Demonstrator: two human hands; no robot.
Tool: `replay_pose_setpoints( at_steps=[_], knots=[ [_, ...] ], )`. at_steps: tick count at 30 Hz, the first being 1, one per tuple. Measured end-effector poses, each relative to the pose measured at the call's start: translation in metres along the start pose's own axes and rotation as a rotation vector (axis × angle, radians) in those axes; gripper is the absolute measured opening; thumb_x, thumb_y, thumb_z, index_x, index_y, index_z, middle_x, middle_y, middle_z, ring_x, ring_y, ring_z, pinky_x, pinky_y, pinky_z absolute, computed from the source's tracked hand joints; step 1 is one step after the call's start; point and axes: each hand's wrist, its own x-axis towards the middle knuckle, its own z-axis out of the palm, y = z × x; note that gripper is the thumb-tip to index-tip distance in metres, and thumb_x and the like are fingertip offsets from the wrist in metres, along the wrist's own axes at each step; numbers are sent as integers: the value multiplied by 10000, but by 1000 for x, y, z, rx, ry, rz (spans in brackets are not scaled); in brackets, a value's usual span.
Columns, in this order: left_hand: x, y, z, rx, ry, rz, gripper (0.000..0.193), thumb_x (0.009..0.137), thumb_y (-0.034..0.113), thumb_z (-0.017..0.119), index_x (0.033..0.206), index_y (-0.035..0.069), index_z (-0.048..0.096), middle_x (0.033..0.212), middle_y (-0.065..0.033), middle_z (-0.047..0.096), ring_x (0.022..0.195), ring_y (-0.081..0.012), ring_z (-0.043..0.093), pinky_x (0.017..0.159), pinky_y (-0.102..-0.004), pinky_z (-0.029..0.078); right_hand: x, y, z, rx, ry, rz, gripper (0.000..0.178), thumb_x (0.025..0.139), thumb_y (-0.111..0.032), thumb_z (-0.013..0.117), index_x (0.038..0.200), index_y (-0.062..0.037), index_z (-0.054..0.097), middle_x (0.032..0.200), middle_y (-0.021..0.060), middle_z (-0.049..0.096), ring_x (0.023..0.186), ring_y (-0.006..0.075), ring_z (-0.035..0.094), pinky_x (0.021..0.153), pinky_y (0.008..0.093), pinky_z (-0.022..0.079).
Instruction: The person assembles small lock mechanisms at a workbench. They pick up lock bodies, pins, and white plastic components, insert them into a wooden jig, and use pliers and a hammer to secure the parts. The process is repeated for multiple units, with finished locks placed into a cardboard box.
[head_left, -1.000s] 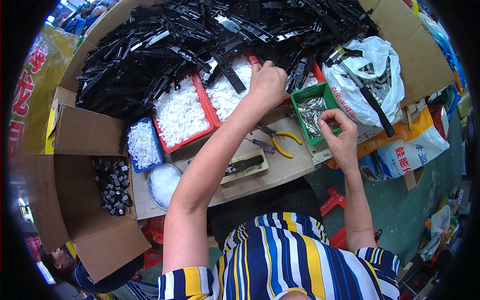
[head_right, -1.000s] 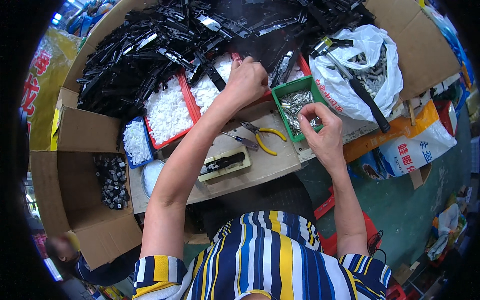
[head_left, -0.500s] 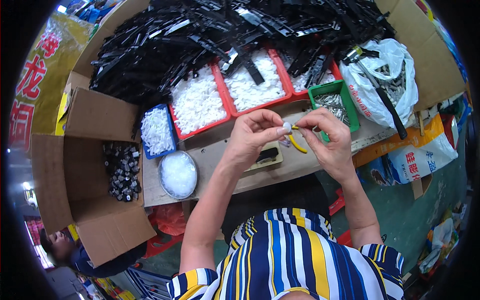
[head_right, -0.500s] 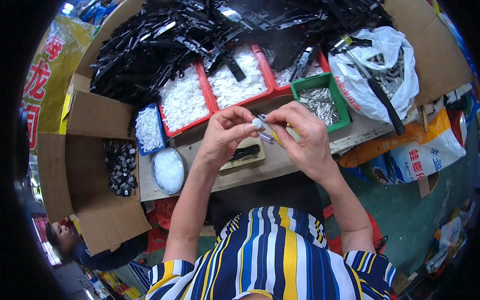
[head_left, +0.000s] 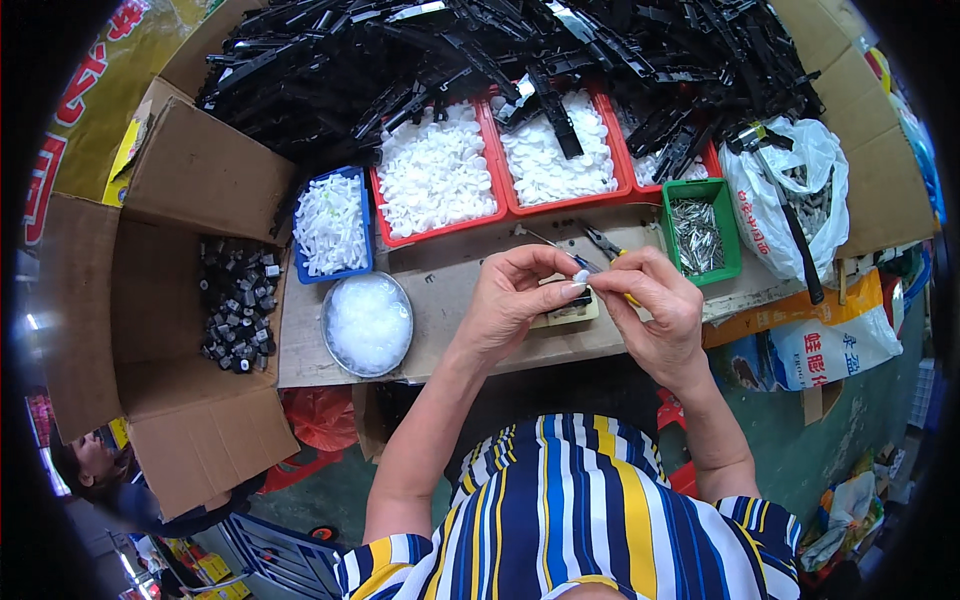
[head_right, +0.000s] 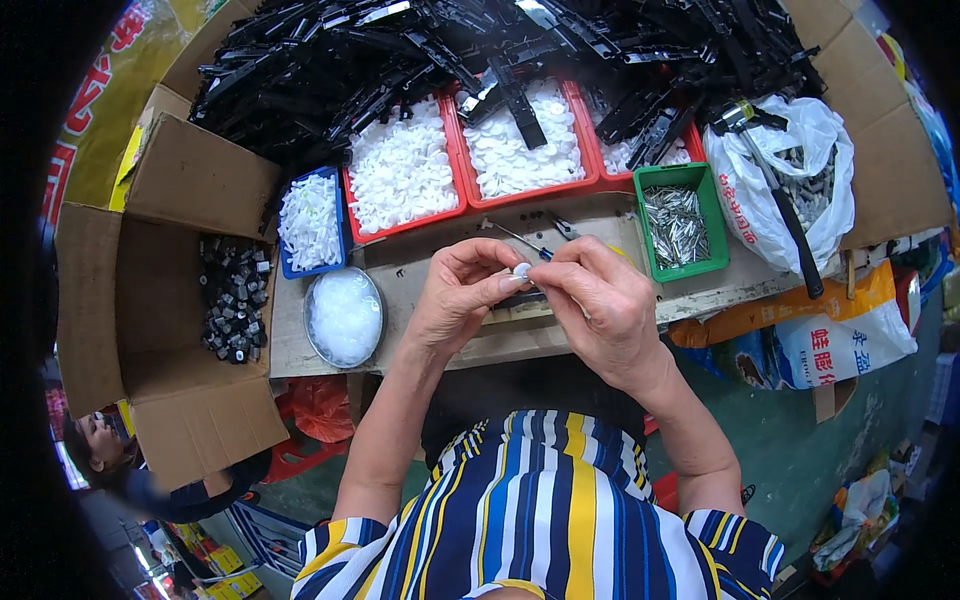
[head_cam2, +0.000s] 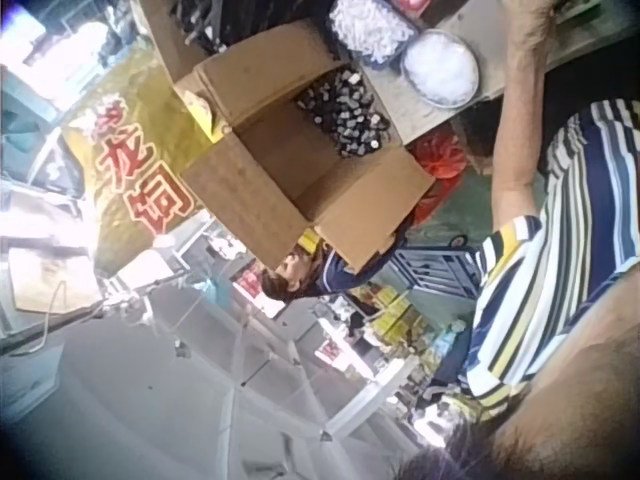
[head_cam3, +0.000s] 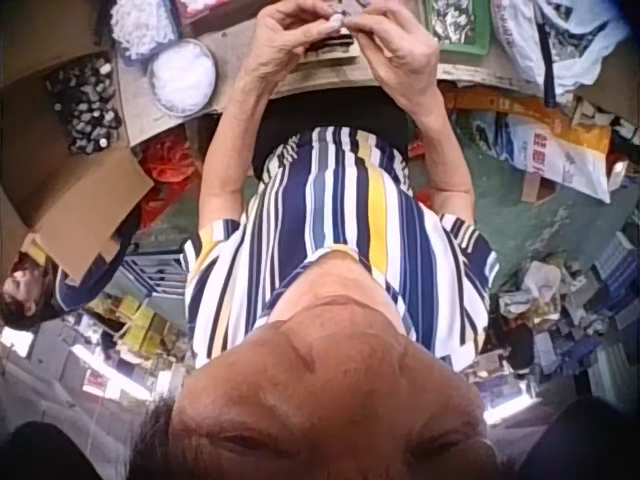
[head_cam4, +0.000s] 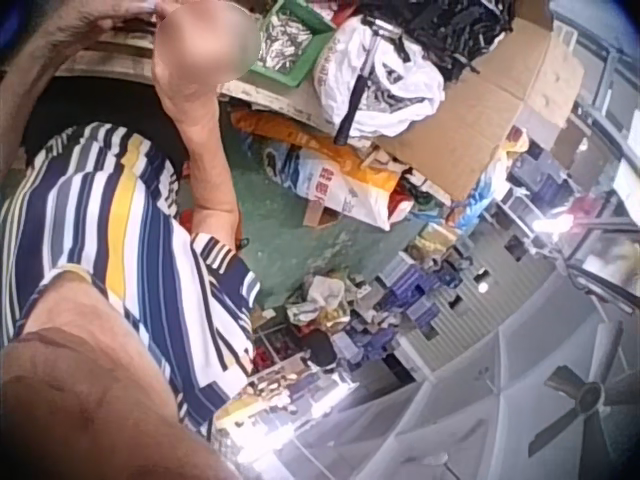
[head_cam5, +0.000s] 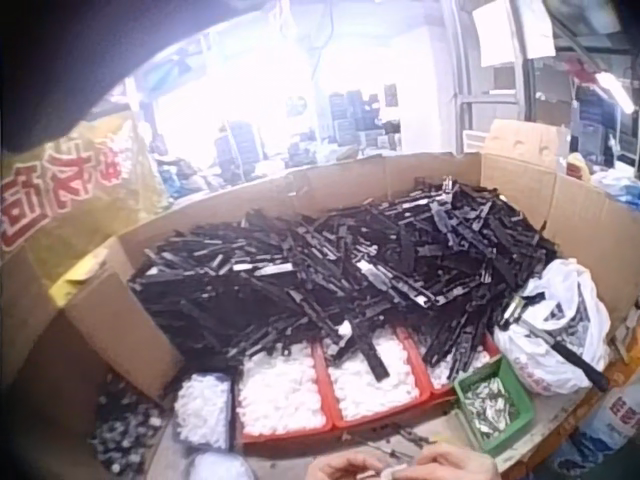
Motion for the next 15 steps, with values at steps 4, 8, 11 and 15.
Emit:
replay_pose_setpoints(
  at_steps=[4,8,11,15],
  knots=[
    [-3,2,1,73,2,60,220,819,-39,769,1022,14,705,1023,-67,701,964,-128,663,893,-272,535,0,-2,4,-50,20,-28,204,760,80,735,937,-16,707,840,97,633,721,240,654,621,342,513],
    [-3,2,3,81,17,80,222,811,-46,774,1015,14,710,1011,-66,699,966,-130,654,898,-278,527,-3,-1,6,-50,29,-16,203,752,82,734,927,-14,701,831,94,632,724,244,653,627,348,513],
    [-3,2,4,154,16,127,220,809,-50,778,1012,0,709,1011,-70,692,965,-140,649,891,-282,528,-4,0,5,-62,9,-8,203,752,73,738,931,-14,696,826,95,630,724,250,651,630,354,510],
    [-3,5,8,398,16,240,212,810,-59,778,1006,-32,702,1019,-88,677,964,-157,645,878,-294,534,-8,3,6,-44,5,14,198,771,63,733,947,-16,687,827,98,628,732,257,654,636,350,506]
  ],
)
